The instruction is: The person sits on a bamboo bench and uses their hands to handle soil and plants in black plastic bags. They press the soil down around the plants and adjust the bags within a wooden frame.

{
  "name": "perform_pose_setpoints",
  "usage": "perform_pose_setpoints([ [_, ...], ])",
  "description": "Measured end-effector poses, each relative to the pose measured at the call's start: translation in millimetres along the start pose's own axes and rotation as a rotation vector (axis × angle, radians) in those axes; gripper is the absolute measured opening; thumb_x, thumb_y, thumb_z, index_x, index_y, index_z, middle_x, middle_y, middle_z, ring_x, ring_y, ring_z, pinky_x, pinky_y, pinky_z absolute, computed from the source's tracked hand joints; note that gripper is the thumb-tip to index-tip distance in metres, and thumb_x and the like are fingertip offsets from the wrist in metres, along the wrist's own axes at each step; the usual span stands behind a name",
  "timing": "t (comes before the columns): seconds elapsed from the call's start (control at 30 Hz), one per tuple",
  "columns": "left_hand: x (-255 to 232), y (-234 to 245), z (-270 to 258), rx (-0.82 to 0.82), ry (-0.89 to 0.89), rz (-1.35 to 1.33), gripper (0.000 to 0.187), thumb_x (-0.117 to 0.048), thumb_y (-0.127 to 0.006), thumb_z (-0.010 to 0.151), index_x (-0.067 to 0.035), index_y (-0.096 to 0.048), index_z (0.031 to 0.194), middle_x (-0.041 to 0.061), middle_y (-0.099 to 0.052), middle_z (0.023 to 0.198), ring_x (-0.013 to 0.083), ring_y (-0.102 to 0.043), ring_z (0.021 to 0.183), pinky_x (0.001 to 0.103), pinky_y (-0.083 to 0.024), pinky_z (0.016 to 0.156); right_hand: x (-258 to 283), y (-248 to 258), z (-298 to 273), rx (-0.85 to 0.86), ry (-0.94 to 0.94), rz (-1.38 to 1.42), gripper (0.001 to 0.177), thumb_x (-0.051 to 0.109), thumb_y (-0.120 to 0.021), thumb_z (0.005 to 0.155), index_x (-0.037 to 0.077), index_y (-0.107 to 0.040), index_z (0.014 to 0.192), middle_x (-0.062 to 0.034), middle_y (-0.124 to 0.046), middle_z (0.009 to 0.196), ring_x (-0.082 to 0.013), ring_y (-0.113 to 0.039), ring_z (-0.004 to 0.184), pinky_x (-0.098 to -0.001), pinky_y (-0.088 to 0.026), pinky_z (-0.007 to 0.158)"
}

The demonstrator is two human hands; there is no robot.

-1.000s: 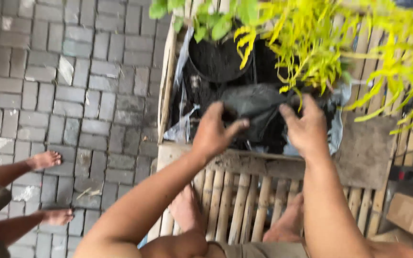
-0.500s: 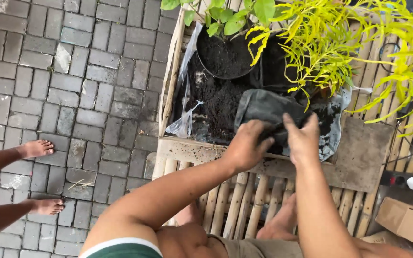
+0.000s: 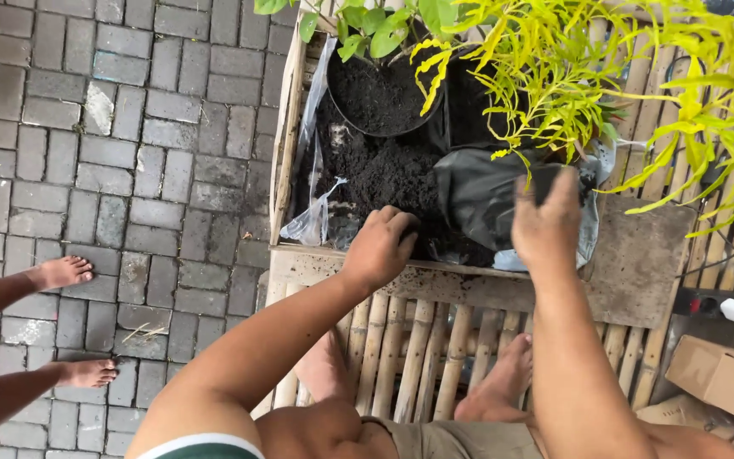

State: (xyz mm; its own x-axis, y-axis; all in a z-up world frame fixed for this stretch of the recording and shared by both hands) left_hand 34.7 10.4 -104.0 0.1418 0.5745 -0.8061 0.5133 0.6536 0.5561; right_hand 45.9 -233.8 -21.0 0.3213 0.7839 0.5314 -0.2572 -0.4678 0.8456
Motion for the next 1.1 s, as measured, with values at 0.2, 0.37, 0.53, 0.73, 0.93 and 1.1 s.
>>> perform_pose_setpoints([
  [0.2,2.2,-12.2,4.8,-0.062,-0.044,0.089,0.025,-0.024,-0.065,0.097,-0.011,-0.065,0.118,0.009,-0.059,0.107,0.0305,-0.059,0.105,0.041,-0.054,0.094,5.6,18.0,7.6,0.064,0.133,-0.037,0.046,0.02,-0.064,0.104,-0.006,-0.051,0.14,-0.0366,-0.059,0.127,-0.0567,-0.054,0.121,-0.0638,-0.043,0.103],
  [0.37,9.7,-2.4,17.4,-0.106,-0.071,0.107,0.023,-0.023,-0.066,0.096,-0.011,-0.066,0.116,0.01,-0.06,0.106,0.0311,-0.06,0.103,0.041,-0.053,0.094,21.9,33.8,19.2,0.132,-0.018,-0.025,0.053,0.035,-0.057,0.106,-0.004,-0.049,0.142,-0.0383,-0.057,0.133,-0.0544,-0.051,0.128,-0.0628,-0.039,0.108],
  [0.53,-6.2,0.2,9.5,-0.011,0.002,0.036,0.026,-0.021,-0.065,0.097,-0.01,-0.065,0.12,0.013,-0.061,0.11,0.0346,-0.062,0.106,0.043,-0.054,0.094,13.1,42.1,16.9,0.064,-0.08,0.044,0.053,0.033,-0.053,0.111,-0.005,-0.044,0.146,-0.0392,-0.054,0.138,-0.0537,-0.048,0.132,-0.0626,-0.036,0.111],
  [0.73,-17.7,-10.3,10.0,0.149,0.173,-0.324,0.033,-0.032,-0.062,0.101,-0.016,-0.062,0.13,0.009,-0.063,0.118,0.0294,-0.065,0.115,0.042,-0.057,0.097,-52.7,24.9,36.9,0.153,-0.453,0.521,0.066,0.053,-0.059,0.094,0.01,-0.051,0.144,-0.0182,-0.056,0.145,-0.0332,-0.052,0.137,-0.0494,-0.042,0.117],
  [0.93,-34.6,19.5,14.8,0.098,0.103,-0.341,0.031,-0.026,-0.061,0.098,-0.01,-0.069,0.124,0.012,-0.07,0.121,0.0278,-0.068,0.112,0.039,-0.054,0.095,-140.7,40.8,31.3,-0.086,-0.859,0.794,0.069,0.065,-0.061,0.081,0.035,-0.056,0.144,0.0095,-0.064,0.147,-0.0115,-0.063,0.137,-0.0469,-0.052,0.112],
  [1.1,-35.3,47.0,25.1,-0.215,-0.176,-0.039,0.024,-0.023,-0.063,0.101,-0.009,-0.069,0.119,0.009,-0.066,0.108,0.0315,-0.059,0.105,0.043,-0.05,0.092,-143.3,31.3,42.7,-0.331,0.033,-0.368,0.067,0.019,-0.078,0.099,-0.006,-0.048,0.152,-0.0421,-0.041,0.145,-0.0558,-0.038,0.135,-0.0567,-0.029,0.116],
])
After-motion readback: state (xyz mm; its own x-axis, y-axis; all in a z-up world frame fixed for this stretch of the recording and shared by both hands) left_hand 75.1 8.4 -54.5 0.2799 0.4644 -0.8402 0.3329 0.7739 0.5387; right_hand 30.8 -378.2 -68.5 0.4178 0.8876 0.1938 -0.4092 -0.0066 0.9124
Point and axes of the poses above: each hand's wrist, its own z-axis towards the middle knuckle, its own y-axis out of the back of the hand, x = y × z, the point moved 5 cm from there along z, towards the middle knuckle
